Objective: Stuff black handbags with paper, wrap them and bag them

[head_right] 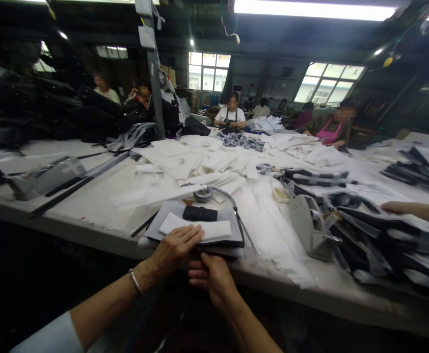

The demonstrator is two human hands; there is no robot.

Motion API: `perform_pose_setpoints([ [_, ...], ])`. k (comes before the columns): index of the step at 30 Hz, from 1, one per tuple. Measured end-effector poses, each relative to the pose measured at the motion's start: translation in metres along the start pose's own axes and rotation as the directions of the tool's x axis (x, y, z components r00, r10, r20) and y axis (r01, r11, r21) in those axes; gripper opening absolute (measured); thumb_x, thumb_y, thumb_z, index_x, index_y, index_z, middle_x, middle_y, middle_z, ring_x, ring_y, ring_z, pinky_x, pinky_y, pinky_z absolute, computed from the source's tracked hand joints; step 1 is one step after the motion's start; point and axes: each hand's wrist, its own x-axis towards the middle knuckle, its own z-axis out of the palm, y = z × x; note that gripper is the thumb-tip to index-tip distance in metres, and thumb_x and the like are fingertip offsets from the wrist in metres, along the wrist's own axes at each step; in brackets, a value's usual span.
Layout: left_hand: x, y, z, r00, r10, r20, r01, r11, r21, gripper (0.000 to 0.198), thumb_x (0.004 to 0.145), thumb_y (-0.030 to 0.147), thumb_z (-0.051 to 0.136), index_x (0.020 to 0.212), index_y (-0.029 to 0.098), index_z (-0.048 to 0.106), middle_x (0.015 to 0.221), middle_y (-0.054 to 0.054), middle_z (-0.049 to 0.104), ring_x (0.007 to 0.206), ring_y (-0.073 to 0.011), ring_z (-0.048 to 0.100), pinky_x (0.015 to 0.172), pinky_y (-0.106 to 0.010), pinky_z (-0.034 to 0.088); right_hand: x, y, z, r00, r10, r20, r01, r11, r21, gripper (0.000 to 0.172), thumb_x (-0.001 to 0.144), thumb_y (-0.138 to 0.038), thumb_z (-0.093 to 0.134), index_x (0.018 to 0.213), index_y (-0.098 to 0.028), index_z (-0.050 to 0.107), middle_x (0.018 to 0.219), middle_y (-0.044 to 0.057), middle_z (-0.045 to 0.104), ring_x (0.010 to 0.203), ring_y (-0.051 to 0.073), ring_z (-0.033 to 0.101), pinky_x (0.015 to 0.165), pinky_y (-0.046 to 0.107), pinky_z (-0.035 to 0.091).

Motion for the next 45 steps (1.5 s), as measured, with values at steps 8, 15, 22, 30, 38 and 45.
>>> perform_pose_setpoints([
  [8,-0.002,0.001,-0.008,0.997,0.011,-0.071,-0.012,1.000,-0.001,0.040,0.094,0.012,0.048,0.133,0.015,0.055,0.133,-0.012,0.063,0.120,-0.0255,0.060,0.095,-0.038,0.051,-0.010,0.021,-0.001,0.993,0.085,-0.076,-0.038,0.876,0.481,0.006,0.079,-0.006,0.070,0.081,-0.007,0.065,0.083,0.016,0.075,0.081,0.025,0.075,0.079,0.034,0.062],
  [15,0.002,-0.002,-0.015,0.999,0.037,-0.023,-0.037,0.999,0.006,0.038,0.096,0.014,0.046,0.133,0.014,0.055,0.133,-0.013,0.062,0.121,-0.0250,0.059,0.096,-0.039,0.051,-0.020,0.025,0.002,0.973,0.071,-0.220,0.074,0.806,0.587,0.019,0.086,-0.001,0.055,0.072,-0.008,0.066,0.080,0.017,0.075,0.080,0.024,0.075,0.078,0.034,0.063],
  [22,-0.001,0.001,-0.023,0.999,0.034,-0.032,-0.035,0.999,-0.039,0.038,0.095,0.012,0.047,0.133,0.014,0.055,0.133,-0.011,0.063,0.119,-0.0255,0.060,0.095,-0.038,0.051,-0.012,0.028,0.007,0.982,0.074,-0.176,0.061,0.749,0.660,0.015,0.086,-0.003,0.056,0.078,-0.010,0.067,0.081,0.012,0.075,0.079,0.020,0.074,0.081,0.032,0.061],
  [30,-0.001,0.001,-0.026,0.999,0.033,-0.002,-0.034,0.998,-0.058,0.041,0.093,0.011,0.049,0.134,0.014,0.052,0.133,-0.013,0.062,0.119,-0.0266,0.061,0.094,-0.040,0.053,0.005,0.030,0.012,0.972,0.137,-0.190,0.033,0.724,0.689,0.024,0.086,-0.001,0.047,0.073,-0.014,0.063,0.071,0.006,0.071,0.074,0.018,0.071,0.076,0.033,0.061],
  [38,0.003,-0.003,-0.026,1.000,0.029,-0.006,-0.030,0.996,-0.080,0.043,0.091,0.007,0.047,0.133,0.014,0.054,0.134,-0.012,0.062,0.117,-0.0267,0.062,0.092,-0.041,0.054,0.012,0.034,0.019,0.972,0.096,-0.216,0.068,0.762,0.643,0.022,0.074,0.004,0.053,0.069,-0.015,0.062,0.071,0.003,0.069,0.075,0.016,0.069,0.080,0.030,0.060],
  [45,-0.006,-0.009,-0.036,0.999,0.034,0.002,-0.033,0.992,-0.123,0.049,0.089,0.005,0.047,0.137,0.016,0.052,0.137,-0.010,0.060,0.120,-0.0247,0.060,0.097,-0.039,0.053,-0.001,0.031,0.033,0.991,0.027,-0.131,0.073,0.711,0.700,0.023,0.067,0.005,0.052,0.063,-0.016,0.062,0.068,0.002,0.068,0.074,0.015,0.067,0.080,0.026,0.058],
])
